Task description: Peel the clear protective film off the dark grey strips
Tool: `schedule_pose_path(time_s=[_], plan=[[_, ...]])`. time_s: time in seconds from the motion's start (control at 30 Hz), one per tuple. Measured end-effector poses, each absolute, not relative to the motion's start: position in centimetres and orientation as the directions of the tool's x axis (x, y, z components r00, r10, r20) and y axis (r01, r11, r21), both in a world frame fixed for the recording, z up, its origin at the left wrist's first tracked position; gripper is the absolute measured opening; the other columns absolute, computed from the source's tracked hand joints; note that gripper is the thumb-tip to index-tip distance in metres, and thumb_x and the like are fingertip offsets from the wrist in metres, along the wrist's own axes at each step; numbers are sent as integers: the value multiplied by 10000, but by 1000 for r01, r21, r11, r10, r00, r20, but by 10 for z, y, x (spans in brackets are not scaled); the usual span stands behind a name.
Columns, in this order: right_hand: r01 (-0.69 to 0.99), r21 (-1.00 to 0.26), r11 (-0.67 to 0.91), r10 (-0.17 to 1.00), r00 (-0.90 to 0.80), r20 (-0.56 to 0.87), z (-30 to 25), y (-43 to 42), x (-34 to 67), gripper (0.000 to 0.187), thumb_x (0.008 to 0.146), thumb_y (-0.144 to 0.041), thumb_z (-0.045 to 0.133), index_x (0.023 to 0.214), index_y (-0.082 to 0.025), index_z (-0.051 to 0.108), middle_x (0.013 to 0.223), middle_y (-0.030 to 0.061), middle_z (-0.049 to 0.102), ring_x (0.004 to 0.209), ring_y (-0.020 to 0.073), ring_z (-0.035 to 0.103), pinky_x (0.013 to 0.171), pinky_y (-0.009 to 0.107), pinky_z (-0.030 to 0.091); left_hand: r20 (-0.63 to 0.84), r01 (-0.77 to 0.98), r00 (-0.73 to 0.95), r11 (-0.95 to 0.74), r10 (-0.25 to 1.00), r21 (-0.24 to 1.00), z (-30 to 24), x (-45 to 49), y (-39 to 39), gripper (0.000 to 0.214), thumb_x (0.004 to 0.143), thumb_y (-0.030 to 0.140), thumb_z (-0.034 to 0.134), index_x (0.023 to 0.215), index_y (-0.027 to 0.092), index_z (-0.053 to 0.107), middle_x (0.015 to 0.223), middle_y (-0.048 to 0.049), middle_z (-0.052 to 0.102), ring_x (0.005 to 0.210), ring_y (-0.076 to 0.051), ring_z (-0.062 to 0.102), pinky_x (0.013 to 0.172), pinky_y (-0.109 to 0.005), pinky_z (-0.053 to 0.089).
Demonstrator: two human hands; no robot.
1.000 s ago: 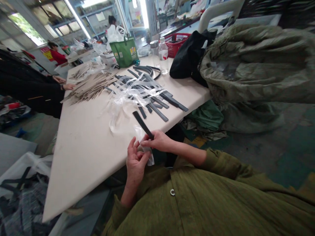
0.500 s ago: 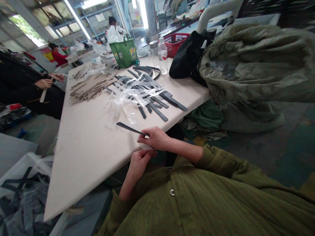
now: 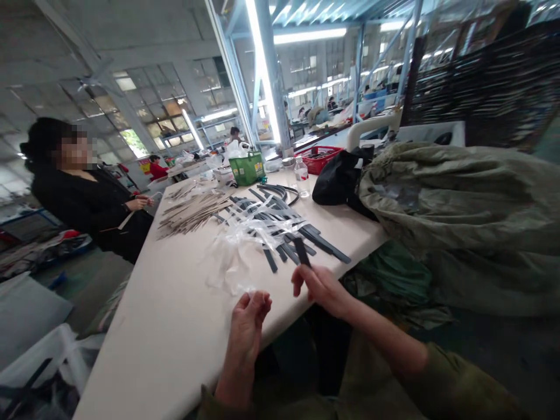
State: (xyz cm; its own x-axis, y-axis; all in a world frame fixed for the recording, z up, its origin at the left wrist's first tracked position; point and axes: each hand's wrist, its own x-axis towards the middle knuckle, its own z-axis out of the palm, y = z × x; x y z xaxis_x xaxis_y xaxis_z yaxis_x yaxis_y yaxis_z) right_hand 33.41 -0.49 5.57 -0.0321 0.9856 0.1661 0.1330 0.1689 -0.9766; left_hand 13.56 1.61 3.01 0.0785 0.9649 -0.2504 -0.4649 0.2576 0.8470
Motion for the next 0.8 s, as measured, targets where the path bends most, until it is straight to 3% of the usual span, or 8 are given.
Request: schedule_pose_path(time_s=[0.1, 0.17, 0.37, 0.57, 0.8], plan=[[27, -972, 232, 969, 83, 234, 100, 11, 359, 588, 911, -680, 380, 748, -162, 605, 568, 15, 634, 358, 81, 365, 433, 238, 469, -270, -512, 93, 278, 958, 813, 45, 144, 29, 433, 446, 386, 949, 719, 156, 704, 823, -49, 749, 690, -119, 675, 666, -214, 541], [43, -964, 262, 964, 32, 264, 120, 11, 363, 579, 913, -661, 389, 716, -163, 608, 546, 3, 612, 353, 73, 345, 456, 238, 482, -254, -538, 107, 271, 961, 798, 53, 147, 36, 396, 504, 382, 931, 753, 166, 712, 885, -50, 758, 753, -133, 690, 684, -225, 542], [289, -940, 183, 937, -341, 77, 85, -24, 321, 432, 971, -326, 363, 672, -160, 626, 626, 18, 662, 556, 125, 572, 553, 209, 452, -202, -616, 156, 255, 967, 745, 66, 150, 39, 295, 646, 381, 863, 814, 184, 721, 922, -29, 756, 805, -127, 687, 757, -241, 531], [435, -877, 204, 935, -352, 43, 61, -35, 303, 383, 948, -175, 383, 653, -162, 628, 618, -3, 670, 563, 120, 580, 602, 209, 408, -173, -581, 172, 242, 970, 777, 57, 153, 34, 252, 699, 367, 829, 838, 191, 714, 911, -17, 751, 877, -144, 688, 841, -272, 513], [551, -811, 198, 927, -375, -28, 59, -28, 302, 387, 946, -167, 419, 623, -162, 633, 601, 3, 670, 582, 144, 590, 617, 227, 396, -199, -556, 186, 270, 962, 786, 49, 155, 34, 314, 648, 388, 862, 831, 177, 719, 931, -35, 753, 833, -147, 689, 793, -265, 529]])
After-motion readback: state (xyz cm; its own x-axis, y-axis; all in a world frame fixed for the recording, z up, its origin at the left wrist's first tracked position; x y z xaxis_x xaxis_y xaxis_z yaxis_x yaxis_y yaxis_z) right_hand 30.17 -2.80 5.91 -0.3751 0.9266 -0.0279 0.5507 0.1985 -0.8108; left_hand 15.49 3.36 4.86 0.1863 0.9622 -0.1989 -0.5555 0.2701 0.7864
